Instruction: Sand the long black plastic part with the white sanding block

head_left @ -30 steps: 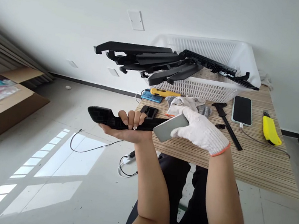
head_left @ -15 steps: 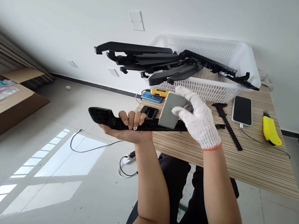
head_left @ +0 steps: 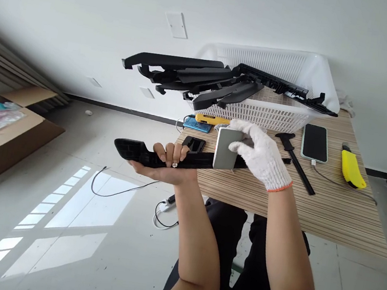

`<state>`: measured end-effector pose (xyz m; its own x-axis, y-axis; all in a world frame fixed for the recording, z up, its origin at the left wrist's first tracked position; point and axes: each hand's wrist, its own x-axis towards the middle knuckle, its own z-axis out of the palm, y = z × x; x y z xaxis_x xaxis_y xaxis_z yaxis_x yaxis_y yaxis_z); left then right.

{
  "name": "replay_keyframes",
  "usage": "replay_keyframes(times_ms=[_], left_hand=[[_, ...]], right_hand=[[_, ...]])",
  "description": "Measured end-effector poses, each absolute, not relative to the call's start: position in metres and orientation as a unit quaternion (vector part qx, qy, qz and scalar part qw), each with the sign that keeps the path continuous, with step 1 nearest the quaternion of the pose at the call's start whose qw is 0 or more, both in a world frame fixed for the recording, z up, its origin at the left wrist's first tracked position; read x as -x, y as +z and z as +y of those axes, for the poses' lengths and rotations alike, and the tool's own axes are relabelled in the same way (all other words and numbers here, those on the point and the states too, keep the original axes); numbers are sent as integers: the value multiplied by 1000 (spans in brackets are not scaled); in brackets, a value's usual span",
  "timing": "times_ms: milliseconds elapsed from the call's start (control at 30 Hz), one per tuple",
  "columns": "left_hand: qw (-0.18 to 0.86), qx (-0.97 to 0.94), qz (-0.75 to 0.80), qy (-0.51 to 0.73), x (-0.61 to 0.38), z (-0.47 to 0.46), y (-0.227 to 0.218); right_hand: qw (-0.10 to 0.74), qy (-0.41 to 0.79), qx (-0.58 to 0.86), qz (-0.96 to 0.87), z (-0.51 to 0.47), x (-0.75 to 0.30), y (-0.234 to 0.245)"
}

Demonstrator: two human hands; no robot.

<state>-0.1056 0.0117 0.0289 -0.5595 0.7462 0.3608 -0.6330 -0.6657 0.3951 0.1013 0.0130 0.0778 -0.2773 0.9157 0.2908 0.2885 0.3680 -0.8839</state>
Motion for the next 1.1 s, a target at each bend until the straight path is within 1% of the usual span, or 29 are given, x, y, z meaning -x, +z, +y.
replay_keyframes(times_ms=[33,133,167,267,300,400,433,533,567,667,700,733,800,833,933,967,1000,1100], left_hand=[[395,-257,111,875,106,12,29],[393,-255,122,875,106,12,29],[389,-253,126,877,106,12,29],[382,-249,131,880,106,11,30],[383,-252,129,880,106,11,30],[390,-259,123,875,106,11,30],[389,-258,121,876,106,11,29],[386,-255,117,879,106,11,29],[386,-255,115,879,106,11,29],[391,-255,118,876,106,11,29],[388,-252,122,878,106,11,29],[385,-247,126,880,106,11,29],[380,-240,129,884,106,11,29],[380,-241,127,884,106,11,29],[392,-251,115,877,106,11,28],[394,-252,110,877,106,12,28],[395,-252,106,877,107,13,27],[396,-255,98,877,108,14,27]], right_hand=[[424,381,422,-705,14,-103,78],[366,413,428,-716,16,-107,76],[366,420,434,-708,17,-108,75],[443,425,437,-658,20,-112,70],[444,432,434,-654,22,-114,68],[368,465,438,-676,25,-118,64],[366,466,440,-675,25,-119,63],[452,437,443,-639,26,-121,62],[461,438,442,-633,27,-121,62],[396,476,443,-648,27,-122,62],[392,483,441,-647,27,-122,62],[408,482,440,-638,27,-123,62],[467,470,436,-610,27,-124,62],[477,469,435,-603,27,-124,62],[411,496,448,-620,27,-125,61],[402,499,450,-622,27,-125,61],[413,495,450,-618,27,-126,62],[489,461,447,-591,27,-126,63]])
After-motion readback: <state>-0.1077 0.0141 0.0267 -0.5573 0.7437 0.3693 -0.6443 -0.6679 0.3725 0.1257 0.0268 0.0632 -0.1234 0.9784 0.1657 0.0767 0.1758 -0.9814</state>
